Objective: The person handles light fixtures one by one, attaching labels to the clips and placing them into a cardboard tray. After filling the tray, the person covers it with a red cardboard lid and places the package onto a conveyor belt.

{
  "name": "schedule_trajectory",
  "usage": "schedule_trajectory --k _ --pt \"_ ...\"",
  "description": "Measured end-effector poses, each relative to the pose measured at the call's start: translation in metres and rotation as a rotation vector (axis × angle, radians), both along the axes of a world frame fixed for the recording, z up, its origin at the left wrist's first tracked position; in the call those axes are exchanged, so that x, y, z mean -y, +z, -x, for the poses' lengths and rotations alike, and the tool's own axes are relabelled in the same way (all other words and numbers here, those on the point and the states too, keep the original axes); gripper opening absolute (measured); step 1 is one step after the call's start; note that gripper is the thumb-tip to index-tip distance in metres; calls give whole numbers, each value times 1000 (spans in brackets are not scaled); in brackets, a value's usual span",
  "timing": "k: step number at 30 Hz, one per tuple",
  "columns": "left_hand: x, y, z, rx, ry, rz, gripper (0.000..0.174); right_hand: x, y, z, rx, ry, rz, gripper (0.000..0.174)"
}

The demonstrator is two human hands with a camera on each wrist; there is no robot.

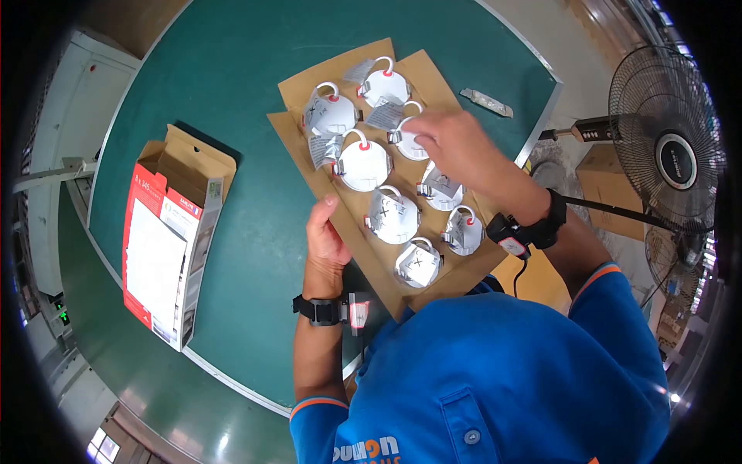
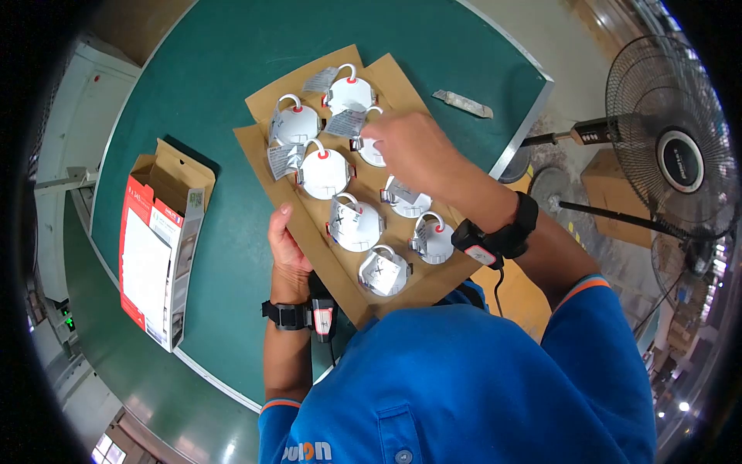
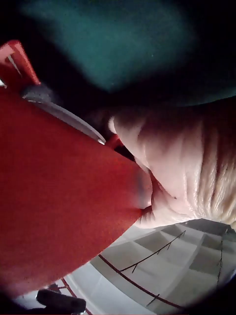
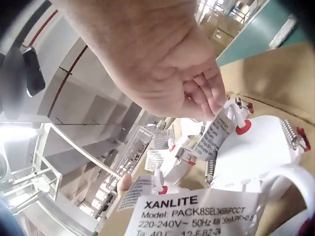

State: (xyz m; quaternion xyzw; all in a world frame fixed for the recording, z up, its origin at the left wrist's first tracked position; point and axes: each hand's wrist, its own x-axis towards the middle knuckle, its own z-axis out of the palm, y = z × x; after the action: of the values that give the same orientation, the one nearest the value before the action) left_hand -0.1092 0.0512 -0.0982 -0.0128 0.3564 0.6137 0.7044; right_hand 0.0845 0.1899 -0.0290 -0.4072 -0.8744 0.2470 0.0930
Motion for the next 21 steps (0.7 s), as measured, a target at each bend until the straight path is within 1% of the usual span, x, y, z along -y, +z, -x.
schedule_trajectory --k 3,6,9,12,15,18,21 --pt "2 -6 2 26 -8 -10 48 -4 0 -1 -100 -175 -96 29" --pt "2 -9 2 53 -1 17 51 -6 -4 -3 -143 -236 -64 32" --pt "1 -7 2 11 11 19 54 -15 -15 -8 -154 -177 60 32" --pt "0 4 1 -41 19 10 56 -27 -5 -9 -112 -164 309 35" --pt "2 -7 4 6 -4 2 59 -33 0 -5 -50 -166 338 38" --pt "4 -4 1 15 58 4 56 -36 2 -9 -38 -113 392 40" --pt "0 4 -5 -16 84 37 59 -35 3 -7 -12 -88 391 42"
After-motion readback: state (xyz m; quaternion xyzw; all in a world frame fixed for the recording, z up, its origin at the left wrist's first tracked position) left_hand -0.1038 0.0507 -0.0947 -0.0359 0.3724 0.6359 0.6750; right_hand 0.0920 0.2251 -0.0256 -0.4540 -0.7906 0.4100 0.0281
